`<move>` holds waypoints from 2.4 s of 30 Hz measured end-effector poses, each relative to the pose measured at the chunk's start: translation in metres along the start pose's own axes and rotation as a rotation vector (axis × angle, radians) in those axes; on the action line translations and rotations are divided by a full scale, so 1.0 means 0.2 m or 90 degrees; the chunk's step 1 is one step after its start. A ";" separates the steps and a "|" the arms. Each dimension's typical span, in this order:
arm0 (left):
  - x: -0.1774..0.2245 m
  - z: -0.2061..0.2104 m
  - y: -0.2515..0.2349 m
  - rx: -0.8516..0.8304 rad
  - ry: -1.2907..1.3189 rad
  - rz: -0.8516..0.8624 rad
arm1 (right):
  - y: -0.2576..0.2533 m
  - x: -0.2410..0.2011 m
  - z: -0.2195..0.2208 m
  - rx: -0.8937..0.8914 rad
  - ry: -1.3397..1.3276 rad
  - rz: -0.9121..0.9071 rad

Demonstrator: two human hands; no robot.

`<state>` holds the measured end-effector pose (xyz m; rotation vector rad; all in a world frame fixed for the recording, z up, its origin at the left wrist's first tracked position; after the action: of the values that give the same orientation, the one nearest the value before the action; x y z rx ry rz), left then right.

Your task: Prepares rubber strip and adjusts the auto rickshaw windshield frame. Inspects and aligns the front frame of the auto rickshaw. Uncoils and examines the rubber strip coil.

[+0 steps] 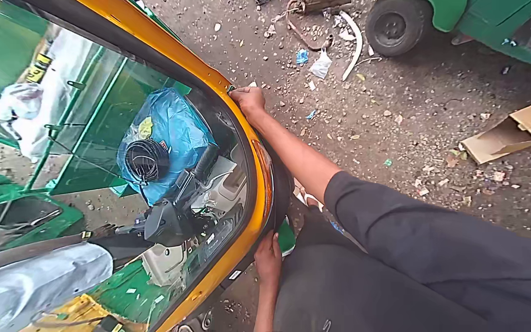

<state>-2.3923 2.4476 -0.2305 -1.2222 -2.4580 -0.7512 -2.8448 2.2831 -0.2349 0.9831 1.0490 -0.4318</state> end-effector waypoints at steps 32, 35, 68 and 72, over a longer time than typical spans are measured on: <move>-0.07 -0.08 0.10 0.101 0.057 0.219 | 0.02 0.03 -0.12 -0.209 -0.073 -0.124; -0.08 -0.01 0.09 0.094 0.001 0.131 | 0.02 0.04 -0.11 -0.210 -0.063 -0.133; -0.69 -0.13 0.53 0.345 0.054 -0.278 | 0.95 -0.29 0.18 -0.093 0.103 -0.104; -0.69 -0.15 0.52 0.364 0.113 -0.308 | 1.04 -0.27 0.20 -0.112 0.120 -0.136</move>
<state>-2.2257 2.3922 -0.2380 -0.3468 -2.5687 -0.2042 -2.7002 2.3506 -0.0843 0.7676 1.3460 -0.4182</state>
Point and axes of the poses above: each hand's wrist, its own y-axis away from the middle knuckle, its own z-axis out of the palm, x = y × z, the point moved 1 cm from there along -y, towards the middle knuckle, and after that the axes turned 13 degrees about -x, right-handed, at the moved point
